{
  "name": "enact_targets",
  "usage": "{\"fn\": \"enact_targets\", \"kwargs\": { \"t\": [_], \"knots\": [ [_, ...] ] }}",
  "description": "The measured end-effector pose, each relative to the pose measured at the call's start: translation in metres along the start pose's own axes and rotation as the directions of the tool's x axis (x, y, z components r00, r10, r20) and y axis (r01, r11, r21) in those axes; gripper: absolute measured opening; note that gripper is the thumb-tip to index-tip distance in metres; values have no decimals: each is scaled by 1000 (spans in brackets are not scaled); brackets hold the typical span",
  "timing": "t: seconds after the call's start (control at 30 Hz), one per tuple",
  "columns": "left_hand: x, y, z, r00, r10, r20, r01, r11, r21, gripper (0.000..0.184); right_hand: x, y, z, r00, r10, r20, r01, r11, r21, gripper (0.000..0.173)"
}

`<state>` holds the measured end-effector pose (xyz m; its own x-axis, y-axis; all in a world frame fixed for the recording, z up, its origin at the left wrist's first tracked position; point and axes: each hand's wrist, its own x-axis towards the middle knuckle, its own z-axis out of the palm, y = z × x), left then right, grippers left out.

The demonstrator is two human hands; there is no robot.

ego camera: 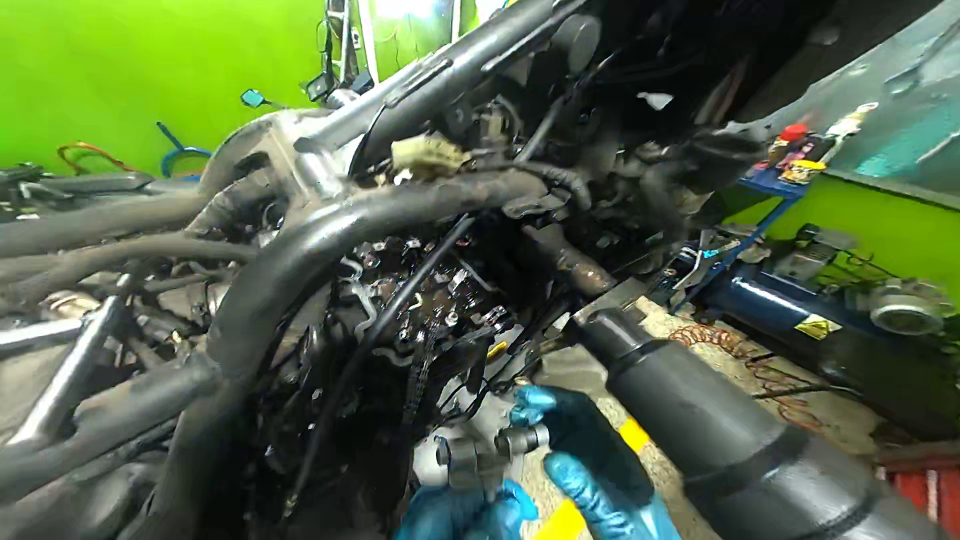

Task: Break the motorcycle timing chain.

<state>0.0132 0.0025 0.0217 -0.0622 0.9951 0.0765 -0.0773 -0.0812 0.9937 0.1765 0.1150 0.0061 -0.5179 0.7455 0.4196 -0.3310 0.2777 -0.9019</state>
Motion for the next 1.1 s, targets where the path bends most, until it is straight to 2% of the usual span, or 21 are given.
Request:
{"fn": "enact_targets", "kwargs": {
  "t": [0.07, 0.13, 0.2, 0.27, 0.4, 0.47, 0.6, 0.73, 0.87, 1.0, 1.03, 1.1],
  "knots": [
    [-6, 14, 1, 994, -23, -106, 16, 997, -71, 26, -12, 0, 1, 993, 81, 88, -77, 996, -47, 39],
    [-7, 26, -3, 985, -26, -171, 4, 992, -130, 27, -24, -3, -3, 950, 139, 278, -115, 988, -100, 45],
    [-8, 29, -10, 982, -25, -188, -2, 990, -142, 29, -28, -6, -1, 901, 134, 413, -69, 984, -167, 39],
    [-9, 28, -14, 979, -33, -199, 6, 991, -136, 30, -26, -7, 2, 880, 124, 458, -41, 981, -187, 31],
    [-12, 28, -15, 964, -55, -261, 27, 994, -110, 31, -19, -10, 4, 888, 110, 446, -6, 974, -227, 18],
    [-12, 29, -14, 956, -68, -284, 36, 992, -118, 32, -20, -7, 2, 889, 65, 453, 16, 985, -172, 14],
    [-13, 30, -14, 948, -61, -313, 18, 990, -139, 33, -26, 0, 1, 893, 15, 449, 31, 995, -95, 20],
    [-14, 30, -11, 946, -71, -317, 31, 991, -127, 33, -27, 3, 2, 904, -3, 428, 108, 969, -220, 29],
    [-13, 29, -8, 947, -72, -312, 31, 990, -136, 33, -27, 4, -4, 881, 56, 470, 56, 974, -221, 32],
    [-12, 27, -8, 941, -73, -330, 34, 992, -121, 33, -33, 4, -4, 904, 38, 426, 34, 986, -161, 15],
    [-12, 26, -9, 943, -69, -324, 29, 991, -129, 33, -34, 5, -4, 901, 25, 434, 31, 992, -122, 17],
    [-12, 26, -10, 947, -56, -317, 12, 990, -138, 34, -35, 6, -4, 899, 29, 438, -2, 998, -63, 33]
  ]
}}
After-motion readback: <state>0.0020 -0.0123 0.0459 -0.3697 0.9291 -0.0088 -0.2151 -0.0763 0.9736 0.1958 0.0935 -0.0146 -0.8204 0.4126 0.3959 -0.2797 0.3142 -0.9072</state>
